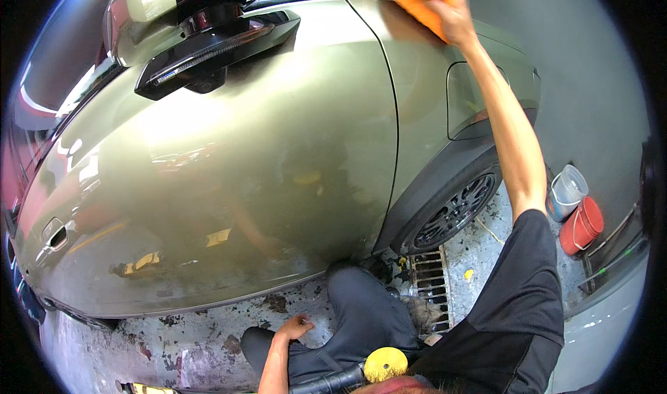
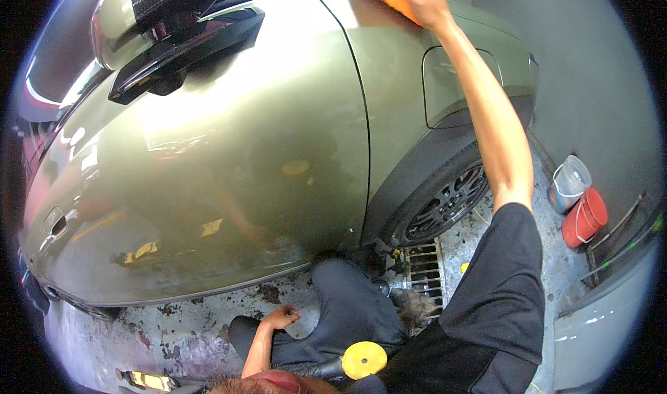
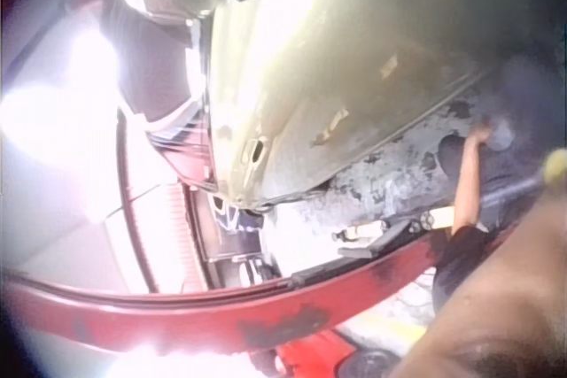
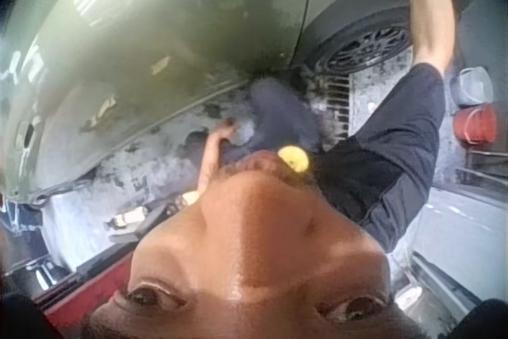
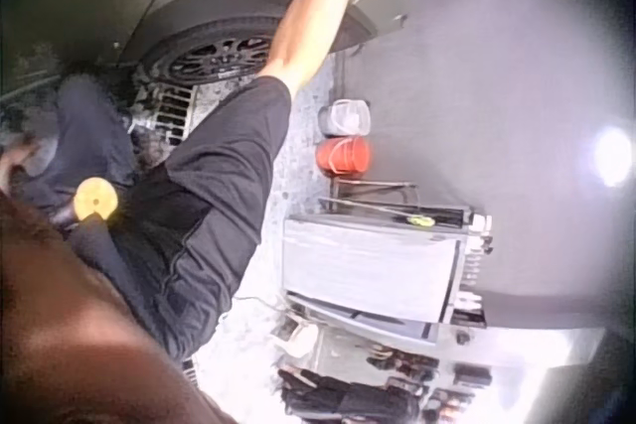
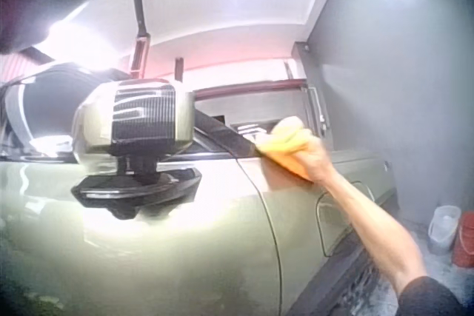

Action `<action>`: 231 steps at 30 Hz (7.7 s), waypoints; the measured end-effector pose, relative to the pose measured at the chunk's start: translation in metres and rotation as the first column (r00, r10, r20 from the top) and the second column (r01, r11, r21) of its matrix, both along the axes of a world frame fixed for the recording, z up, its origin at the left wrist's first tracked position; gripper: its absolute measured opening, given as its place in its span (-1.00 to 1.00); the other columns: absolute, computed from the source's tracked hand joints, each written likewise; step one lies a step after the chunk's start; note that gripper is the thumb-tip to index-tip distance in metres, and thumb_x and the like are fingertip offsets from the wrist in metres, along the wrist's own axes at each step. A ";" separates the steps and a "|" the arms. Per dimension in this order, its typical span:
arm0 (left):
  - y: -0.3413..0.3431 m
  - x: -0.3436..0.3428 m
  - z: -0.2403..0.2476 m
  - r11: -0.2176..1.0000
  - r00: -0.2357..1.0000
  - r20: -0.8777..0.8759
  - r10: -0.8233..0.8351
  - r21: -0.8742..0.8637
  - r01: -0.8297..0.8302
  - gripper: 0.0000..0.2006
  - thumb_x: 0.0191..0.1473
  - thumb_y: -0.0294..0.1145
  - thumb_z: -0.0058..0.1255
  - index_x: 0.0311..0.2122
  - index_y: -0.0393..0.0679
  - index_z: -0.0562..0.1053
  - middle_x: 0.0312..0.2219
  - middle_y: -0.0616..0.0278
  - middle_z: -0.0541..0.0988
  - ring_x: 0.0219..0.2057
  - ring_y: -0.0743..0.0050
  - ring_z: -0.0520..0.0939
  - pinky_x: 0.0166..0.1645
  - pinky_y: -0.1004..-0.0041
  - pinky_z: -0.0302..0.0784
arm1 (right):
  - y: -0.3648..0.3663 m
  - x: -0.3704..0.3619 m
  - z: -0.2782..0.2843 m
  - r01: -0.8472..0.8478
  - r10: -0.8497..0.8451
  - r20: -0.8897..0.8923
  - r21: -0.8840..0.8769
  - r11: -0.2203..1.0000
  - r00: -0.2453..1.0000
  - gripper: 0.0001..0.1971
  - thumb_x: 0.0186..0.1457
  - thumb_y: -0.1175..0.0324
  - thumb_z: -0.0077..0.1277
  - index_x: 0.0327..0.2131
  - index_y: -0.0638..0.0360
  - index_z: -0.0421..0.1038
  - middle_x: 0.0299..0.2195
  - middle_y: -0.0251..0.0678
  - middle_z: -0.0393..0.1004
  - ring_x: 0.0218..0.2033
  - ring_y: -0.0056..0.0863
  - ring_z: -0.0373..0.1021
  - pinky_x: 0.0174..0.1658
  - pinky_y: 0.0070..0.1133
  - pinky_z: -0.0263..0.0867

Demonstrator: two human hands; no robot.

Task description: The person uses a rotary polisher with a yellow pad to buff the hood of a green car, then wipes the surface with an orange microfiber cloth. The person sits on the floor during the task.

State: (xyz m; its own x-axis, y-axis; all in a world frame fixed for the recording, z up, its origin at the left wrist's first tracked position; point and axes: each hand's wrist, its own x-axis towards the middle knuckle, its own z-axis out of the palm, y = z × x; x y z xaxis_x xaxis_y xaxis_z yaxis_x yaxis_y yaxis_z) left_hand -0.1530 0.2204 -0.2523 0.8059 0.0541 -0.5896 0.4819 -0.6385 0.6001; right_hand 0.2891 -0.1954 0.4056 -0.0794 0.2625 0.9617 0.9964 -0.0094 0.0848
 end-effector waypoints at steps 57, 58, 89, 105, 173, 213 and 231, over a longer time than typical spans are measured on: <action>0.013 0.001 -0.022 0.999 0.999 -0.032 0.023 -0.043 -0.024 -0.39 0.28 0.08 0.27 0.19 -0.23 0.51 -0.12 0.15 0.72 -0.12 0.35 0.72 0.04 0.28 0.61 | 0.098 -0.069 0.042 -0.028 0.185 0.545 -0.285 0.958 0.818 -0.68 0.36 0.32 0.09 0.13 0.04 0.59 0.11 -0.16 0.59 0.24 -0.16 0.40 0.38 -0.29 0.24; 0.012 0.004 -0.023 1.000 1.000 -0.008 -0.014 -0.011 0.014 -0.39 0.29 0.07 0.26 0.19 -0.24 0.51 -0.13 0.15 0.73 -0.12 0.35 0.73 0.05 0.28 0.61 | 0.074 -0.049 0.036 0.062 0.099 0.439 -0.338 0.939 0.893 -0.66 0.35 0.31 0.13 0.15 0.03 0.58 0.14 -0.19 0.57 0.28 -0.13 0.36 0.42 -0.26 0.18; 0.006 -0.003 -0.023 1.000 1.000 -0.014 -0.015 -0.011 0.014 -0.32 0.24 0.04 0.31 0.22 -0.35 0.50 -0.11 -0.01 0.75 -0.09 0.25 0.74 0.05 0.28 0.63 | 0.176 -0.052 0.071 0.034 -0.084 0.377 0.140 0.990 0.922 -0.79 0.20 0.33 0.08 -0.09 -0.13 0.53 -0.17 -0.33 0.65 -0.11 -0.18 0.60 -0.02 -0.25 0.41; 0.005 -0.013 -0.002 0.998 0.998 0.040 0.052 0.017 -0.053 -0.28 0.21 0.16 0.28 0.23 -0.28 0.53 -0.02 -0.06 0.73 0.01 0.14 0.75 0.16 0.25 0.59 | 0.059 -0.060 -0.014 0.236 -0.236 0.238 0.029 0.971 0.942 -0.67 0.14 0.45 0.36 -0.02 0.12 0.54 -0.09 -0.09 0.64 -0.03 -0.15 0.58 0.11 -0.36 0.48; 0.003 0.019 0.007 0.989 0.994 0.019 -0.106 0.102 0.104 -0.25 0.15 0.14 0.24 0.32 -0.14 0.47 0.10 -0.09 0.70 0.18 -0.12 0.67 0.27 0.14 0.55 | 0.151 -0.208 -0.151 0.556 -0.381 0.474 -0.311 0.771 0.794 -0.25 0.03 0.13 0.28 0.37 -0.31 0.43 0.39 -0.29 0.37 0.39 -0.23 0.31 0.46 -0.17 0.12; 0.006 0.013 0.021 0.997 0.996 0.083 -0.021 0.078 0.015 -0.23 0.13 0.13 0.29 0.31 -0.19 0.48 0.04 -0.08 0.73 0.12 -0.05 0.72 0.20 0.17 0.60 | 0.217 -0.183 -0.105 0.380 -0.348 0.398 0.000 0.925 0.849 -0.30 -0.26 0.25 0.51 0.05 0.19 0.54 -0.16 -0.23 0.62 -0.04 -0.19 0.58 0.10 -0.29 0.50; 0.024 -0.024 0.012 0.994 0.990 0.139 0.023 0.103 -0.037 -0.21 0.15 0.17 0.22 0.33 -0.21 0.46 0.14 -0.16 0.66 0.22 -0.15 0.65 0.29 0.14 0.54 | 0.176 -0.159 -0.078 0.250 -0.169 0.436 -0.136 0.959 0.884 -0.51 0.10 0.28 0.41 0.12 0.09 0.60 0.00 -0.19 0.68 0.02 -0.22 0.61 0.17 -0.34 0.46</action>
